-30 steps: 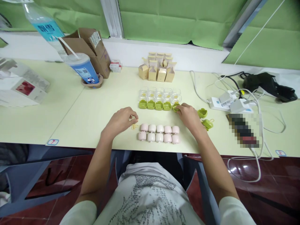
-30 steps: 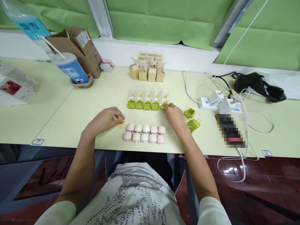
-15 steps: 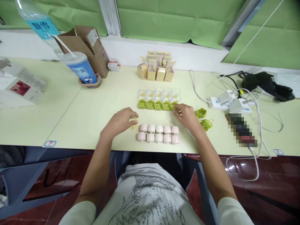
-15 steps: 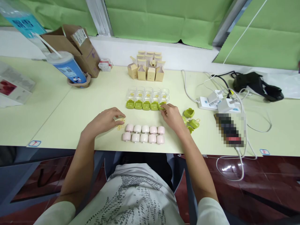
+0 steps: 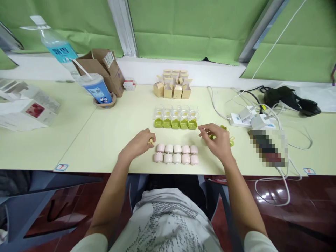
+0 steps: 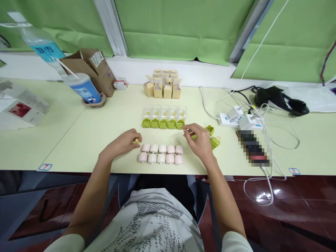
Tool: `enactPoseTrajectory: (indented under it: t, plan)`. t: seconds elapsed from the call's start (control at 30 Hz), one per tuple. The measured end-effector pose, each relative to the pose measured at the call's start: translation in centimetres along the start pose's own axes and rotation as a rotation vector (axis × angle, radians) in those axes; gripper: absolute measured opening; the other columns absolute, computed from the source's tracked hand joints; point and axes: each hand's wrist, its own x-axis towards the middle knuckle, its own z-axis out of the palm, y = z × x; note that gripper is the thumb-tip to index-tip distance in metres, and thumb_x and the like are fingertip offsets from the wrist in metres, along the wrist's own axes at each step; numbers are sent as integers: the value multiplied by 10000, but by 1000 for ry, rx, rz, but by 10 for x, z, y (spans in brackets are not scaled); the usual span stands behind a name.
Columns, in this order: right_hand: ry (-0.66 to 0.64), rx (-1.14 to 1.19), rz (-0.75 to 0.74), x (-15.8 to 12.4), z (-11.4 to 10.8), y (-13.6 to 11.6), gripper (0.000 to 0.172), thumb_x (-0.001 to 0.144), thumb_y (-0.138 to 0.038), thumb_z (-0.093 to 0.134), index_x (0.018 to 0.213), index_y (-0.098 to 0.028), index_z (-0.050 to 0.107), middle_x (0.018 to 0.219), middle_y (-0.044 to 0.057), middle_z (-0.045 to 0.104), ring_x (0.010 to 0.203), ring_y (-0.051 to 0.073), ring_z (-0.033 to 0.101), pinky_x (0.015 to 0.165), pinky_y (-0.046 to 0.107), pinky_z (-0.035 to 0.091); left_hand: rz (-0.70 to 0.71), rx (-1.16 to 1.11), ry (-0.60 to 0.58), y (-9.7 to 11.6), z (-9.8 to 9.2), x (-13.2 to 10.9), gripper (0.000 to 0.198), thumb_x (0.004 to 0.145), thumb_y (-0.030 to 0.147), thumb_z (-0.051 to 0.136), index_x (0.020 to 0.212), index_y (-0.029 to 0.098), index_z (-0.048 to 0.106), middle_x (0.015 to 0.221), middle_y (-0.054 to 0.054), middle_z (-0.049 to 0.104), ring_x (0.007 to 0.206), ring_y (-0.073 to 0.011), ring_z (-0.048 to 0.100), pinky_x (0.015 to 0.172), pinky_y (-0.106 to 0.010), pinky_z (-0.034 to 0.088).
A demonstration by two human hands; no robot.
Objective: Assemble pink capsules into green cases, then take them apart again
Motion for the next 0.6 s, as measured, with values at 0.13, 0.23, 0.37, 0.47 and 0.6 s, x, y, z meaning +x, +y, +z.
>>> enactPoseTrajectory:
  t: [0.13,0.23,0.37,0.47,0.6]
  plan:
    - [57,-304,32,-10,-24,14,289,1041,-353,566,1115,-211,807,1096,125,813,947,299,727,833,466,610,-43,33,55,-3,-2,-1,129,905,154,687,969,213,782,1042,-85,679,986,-278,676,946,-419,532]
    - [-42,-522,17,-14,-35,31,389,986,-398,656,1283,-187,793,1155,160,792,1095,388,635,949,561,551,-25,4,95,-2,-4,-3,172,927,226,725,1070,229,821,1160,-90,675,1069,-276,682,1037,-438,535]
    - [-250,-607,3,-16,-33,38,482,902,-327,753,1357,-169,778,1153,179,772,1107,411,584,985,588,517,-40,8,286,12,-7,-4,200,989,283,685,1111,213,828,1231,-113,657,1214,-303,640,1102,-483,533]
    - [-222,-501,-8,-14,-30,31,377,954,-333,707,1294,-194,793,1143,163,762,1107,392,605,990,570,523,28,-96,398,32,-5,-4,189,1014,266,638,1074,213,809,1186,-96,676,1111,-254,670,954,-409,599]
    - [-33,-229,34,-10,-24,24,393,995,-421,691,1321,-215,767,1215,135,710,1065,311,690,951,478,586,237,-296,447,63,11,0,176,1028,246,622,1107,215,776,1179,-73,704,971,-178,696,796,-309,604]
